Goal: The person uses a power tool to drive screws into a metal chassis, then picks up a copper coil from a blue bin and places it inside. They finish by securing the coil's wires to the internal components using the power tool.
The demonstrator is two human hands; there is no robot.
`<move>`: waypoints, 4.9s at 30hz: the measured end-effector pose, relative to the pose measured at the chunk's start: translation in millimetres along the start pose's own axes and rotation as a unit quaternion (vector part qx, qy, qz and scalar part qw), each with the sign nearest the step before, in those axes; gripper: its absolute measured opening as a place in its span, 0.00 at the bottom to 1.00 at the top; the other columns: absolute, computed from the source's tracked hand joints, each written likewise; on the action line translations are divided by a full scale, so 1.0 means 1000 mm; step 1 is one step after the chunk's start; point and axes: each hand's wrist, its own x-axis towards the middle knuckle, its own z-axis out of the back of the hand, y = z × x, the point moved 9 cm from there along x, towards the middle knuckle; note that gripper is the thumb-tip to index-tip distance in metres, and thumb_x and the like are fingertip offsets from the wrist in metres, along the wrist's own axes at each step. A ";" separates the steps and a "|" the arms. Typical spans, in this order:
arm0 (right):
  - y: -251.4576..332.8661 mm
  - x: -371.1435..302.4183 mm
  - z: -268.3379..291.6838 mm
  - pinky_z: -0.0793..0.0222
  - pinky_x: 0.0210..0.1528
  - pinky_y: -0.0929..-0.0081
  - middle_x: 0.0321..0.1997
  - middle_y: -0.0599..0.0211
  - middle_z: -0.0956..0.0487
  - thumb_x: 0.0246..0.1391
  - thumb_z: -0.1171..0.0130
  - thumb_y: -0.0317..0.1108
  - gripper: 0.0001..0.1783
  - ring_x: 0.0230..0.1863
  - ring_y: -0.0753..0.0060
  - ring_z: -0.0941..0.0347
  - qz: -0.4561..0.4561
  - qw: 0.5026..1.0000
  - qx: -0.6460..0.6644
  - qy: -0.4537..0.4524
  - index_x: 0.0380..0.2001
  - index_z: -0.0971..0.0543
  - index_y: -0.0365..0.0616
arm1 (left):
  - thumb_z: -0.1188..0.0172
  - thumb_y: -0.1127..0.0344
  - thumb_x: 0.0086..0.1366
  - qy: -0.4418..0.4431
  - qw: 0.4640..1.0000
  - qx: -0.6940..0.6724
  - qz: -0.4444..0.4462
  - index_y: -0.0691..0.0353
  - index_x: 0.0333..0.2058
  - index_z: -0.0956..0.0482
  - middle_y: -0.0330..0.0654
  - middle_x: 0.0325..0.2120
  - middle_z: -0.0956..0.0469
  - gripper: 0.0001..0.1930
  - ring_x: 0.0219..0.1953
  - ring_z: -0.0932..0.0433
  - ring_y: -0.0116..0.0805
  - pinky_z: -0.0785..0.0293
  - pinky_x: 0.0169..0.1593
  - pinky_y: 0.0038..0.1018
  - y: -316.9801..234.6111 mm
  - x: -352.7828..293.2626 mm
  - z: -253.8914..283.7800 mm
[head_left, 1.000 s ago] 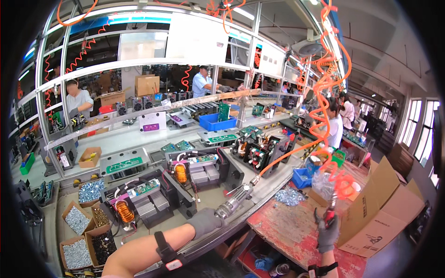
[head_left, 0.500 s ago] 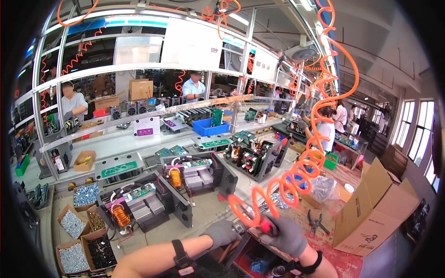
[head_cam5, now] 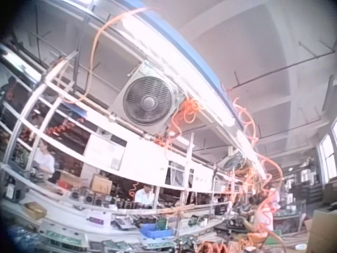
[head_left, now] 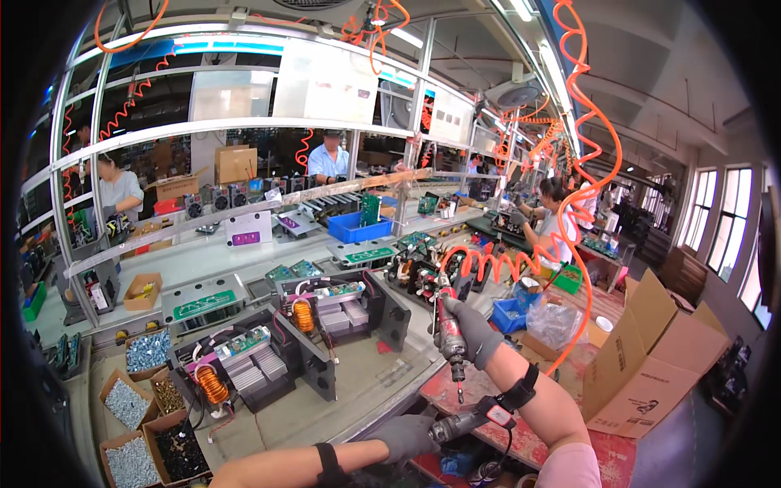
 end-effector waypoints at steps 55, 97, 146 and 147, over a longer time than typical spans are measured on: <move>0.047 -0.157 -0.251 0.42 0.59 0.50 0.52 0.61 0.29 0.42 0.38 0.40 0.29 0.55 0.57 0.34 0.697 0.359 -0.620 0.045 0.51 0.28 0.48 | 0.33 0.55 0.52 -0.382 0.911 -0.109 0.112 0.63 0.46 0.25 0.52 0.35 0.21 0.26 0.42 0.23 0.48 0.29 0.48 0.37 0.129 -0.233 0.160; 0.151 -0.090 -0.548 0.40 0.59 0.56 0.56 0.64 0.31 0.43 0.43 0.30 0.24 0.56 0.55 0.35 0.688 0.486 -0.468 0.266 0.48 0.26 0.56 | 0.32 0.60 0.48 -0.447 0.816 -0.349 0.115 0.64 0.38 0.24 0.44 0.27 0.21 0.20 0.29 0.23 0.30 0.28 0.36 0.28 0.230 -0.375 0.309; -0.157 -0.063 -0.326 0.32 0.45 0.55 0.41 0.54 0.24 0.53 0.45 0.37 0.16 0.43 0.48 0.27 0.196 0.574 -0.669 0.431 0.46 0.27 0.48 | 0.34 0.62 0.51 -0.616 0.628 -0.456 0.132 0.58 0.35 0.27 0.35 0.28 0.30 0.14 0.29 0.29 0.29 0.31 0.32 0.29 0.243 -0.410 0.227; -0.146 -0.066 -0.338 0.32 0.45 0.55 0.41 0.54 0.24 0.53 0.45 0.37 0.16 0.43 0.48 0.27 0.199 0.575 -0.664 0.434 0.46 0.27 0.48 | 0.37 0.59 0.54 -0.636 0.579 -0.508 0.051 0.55 0.34 0.29 0.32 0.26 0.34 0.13 0.28 0.33 0.26 0.34 0.30 0.26 0.239 -0.406 0.237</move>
